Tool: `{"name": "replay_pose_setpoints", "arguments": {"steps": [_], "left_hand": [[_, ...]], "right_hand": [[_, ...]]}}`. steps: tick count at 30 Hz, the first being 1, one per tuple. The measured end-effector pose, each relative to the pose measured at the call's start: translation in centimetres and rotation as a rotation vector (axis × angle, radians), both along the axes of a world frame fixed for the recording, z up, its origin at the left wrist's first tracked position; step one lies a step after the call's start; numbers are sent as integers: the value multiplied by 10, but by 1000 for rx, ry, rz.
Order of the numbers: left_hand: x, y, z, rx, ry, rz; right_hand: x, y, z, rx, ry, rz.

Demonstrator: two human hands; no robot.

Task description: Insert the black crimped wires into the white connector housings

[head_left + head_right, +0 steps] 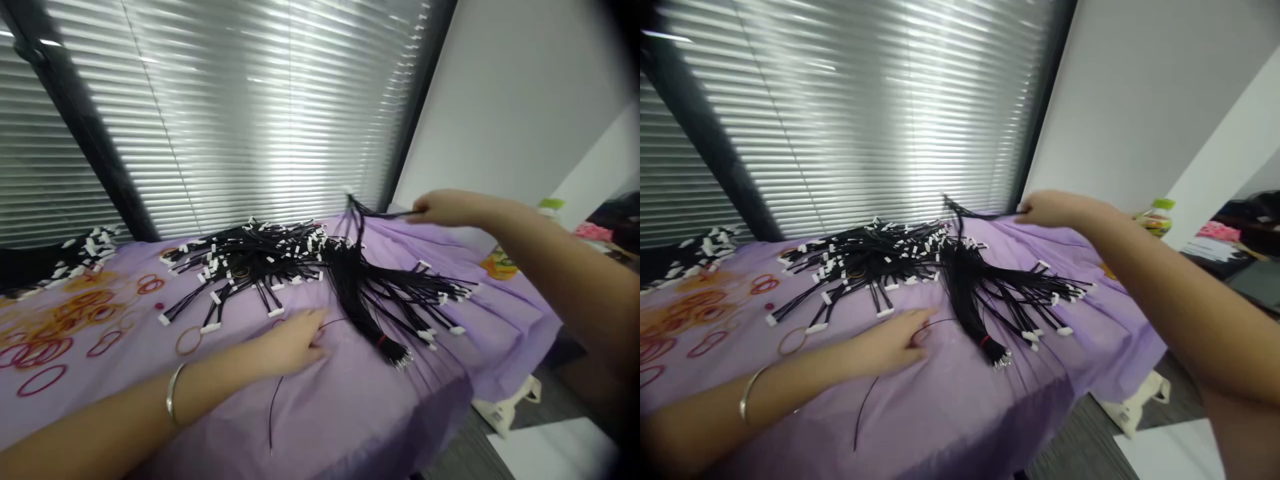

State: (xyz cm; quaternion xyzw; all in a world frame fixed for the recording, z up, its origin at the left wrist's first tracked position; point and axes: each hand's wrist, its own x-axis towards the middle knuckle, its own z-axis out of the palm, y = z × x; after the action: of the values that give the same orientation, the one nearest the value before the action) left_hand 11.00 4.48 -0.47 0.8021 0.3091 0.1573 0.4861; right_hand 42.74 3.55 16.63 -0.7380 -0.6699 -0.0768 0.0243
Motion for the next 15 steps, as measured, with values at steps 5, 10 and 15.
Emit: {"name": "replay_pose_setpoints", "arguments": {"steps": [5,10,15], "left_hand": [[6,-1,9,-2,95,-35],[2,2,11,-260,19,-8],[-6,-5,30,-492,-207,201]], "right_hand": [[-29,-31,-62,-60,38,161],[-115,-79,-132,53,-27,251],[-120,-92,-159,-214,29,89]]}}
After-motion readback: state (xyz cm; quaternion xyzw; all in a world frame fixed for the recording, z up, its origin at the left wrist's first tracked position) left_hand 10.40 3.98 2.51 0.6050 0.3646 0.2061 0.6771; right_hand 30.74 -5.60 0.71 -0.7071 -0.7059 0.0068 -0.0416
